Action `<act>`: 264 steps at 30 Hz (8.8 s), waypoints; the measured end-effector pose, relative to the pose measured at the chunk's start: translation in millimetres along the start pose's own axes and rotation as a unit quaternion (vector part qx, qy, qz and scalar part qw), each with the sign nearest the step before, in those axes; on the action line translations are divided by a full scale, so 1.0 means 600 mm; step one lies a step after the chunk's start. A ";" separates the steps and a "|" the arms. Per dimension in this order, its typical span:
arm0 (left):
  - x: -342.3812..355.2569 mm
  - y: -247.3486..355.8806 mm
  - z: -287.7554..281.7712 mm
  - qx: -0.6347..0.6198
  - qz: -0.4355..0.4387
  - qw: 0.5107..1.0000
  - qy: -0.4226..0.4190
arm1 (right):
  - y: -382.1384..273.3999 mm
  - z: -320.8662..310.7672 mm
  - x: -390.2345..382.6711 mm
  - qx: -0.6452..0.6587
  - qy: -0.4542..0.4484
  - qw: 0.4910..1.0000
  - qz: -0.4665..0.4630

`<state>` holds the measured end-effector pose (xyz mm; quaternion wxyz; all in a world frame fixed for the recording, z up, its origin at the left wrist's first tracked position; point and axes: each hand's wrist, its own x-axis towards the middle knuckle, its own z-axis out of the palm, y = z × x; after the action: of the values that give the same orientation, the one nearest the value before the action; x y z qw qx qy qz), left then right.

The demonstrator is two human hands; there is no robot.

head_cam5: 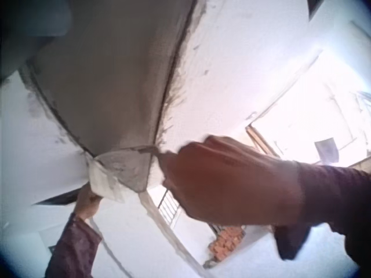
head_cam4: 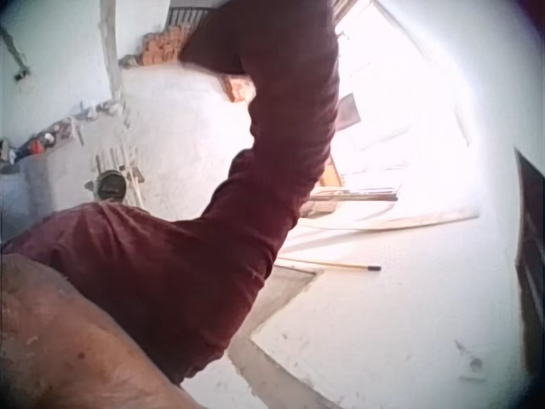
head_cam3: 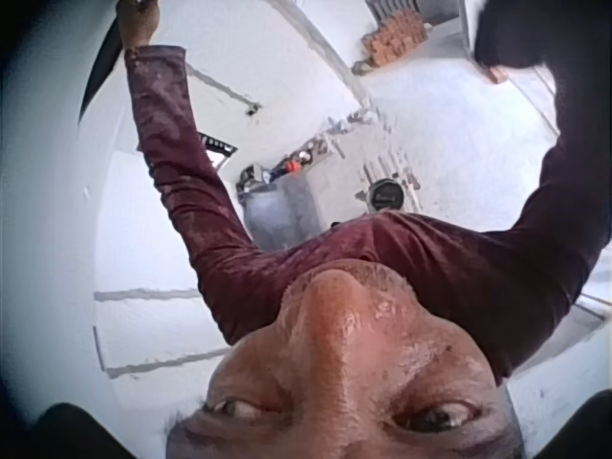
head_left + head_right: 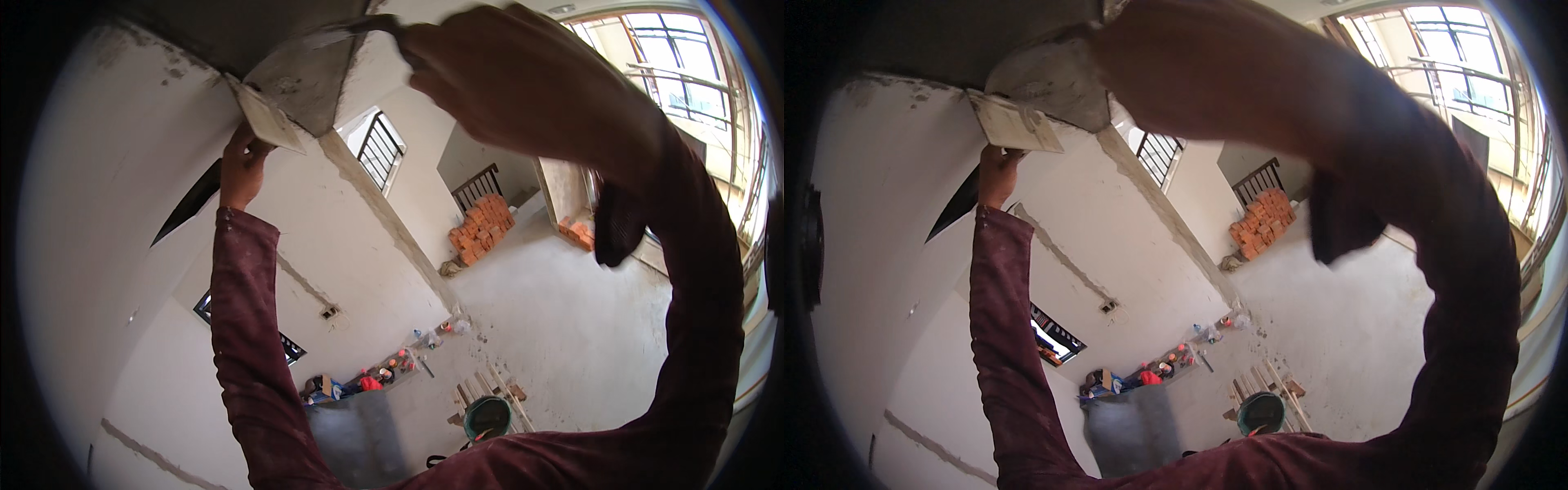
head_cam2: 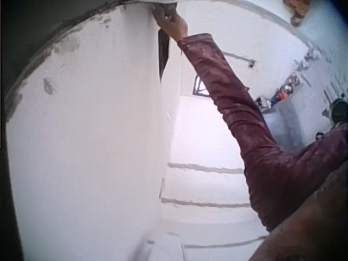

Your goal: The person applies plaster to a ceiling joint using a trowel and a hawk, repeatedly loading the trowel with plaster from a bucket on a ladder.

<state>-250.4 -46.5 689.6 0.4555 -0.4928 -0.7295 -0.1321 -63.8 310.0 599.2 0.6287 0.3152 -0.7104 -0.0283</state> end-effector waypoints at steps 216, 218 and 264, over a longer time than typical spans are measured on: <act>0.000 -0.024 0.005 0.040 -0.027 0.998 0.026 | -0.062 0.104 -0.503 0.156 -0.172 0.829 0.509; 0.003 -0.024 0.013 0.038 -0.017 0.998 0.038 | -0.103 0.107 -0.577 0.153 -0.232 0.778 0.563; -0.325 0.181 -0.126 -0.087 -0.135 0.965 0.206 | -0.291 0.125 -0.698 0.308 -0.262 0.731 0.549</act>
<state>-99.3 -159.5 548.5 0.5291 -0.3894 -0.6653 -0.3547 -55.4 346.2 140.8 0.1922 0.0265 -0.8658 0.4612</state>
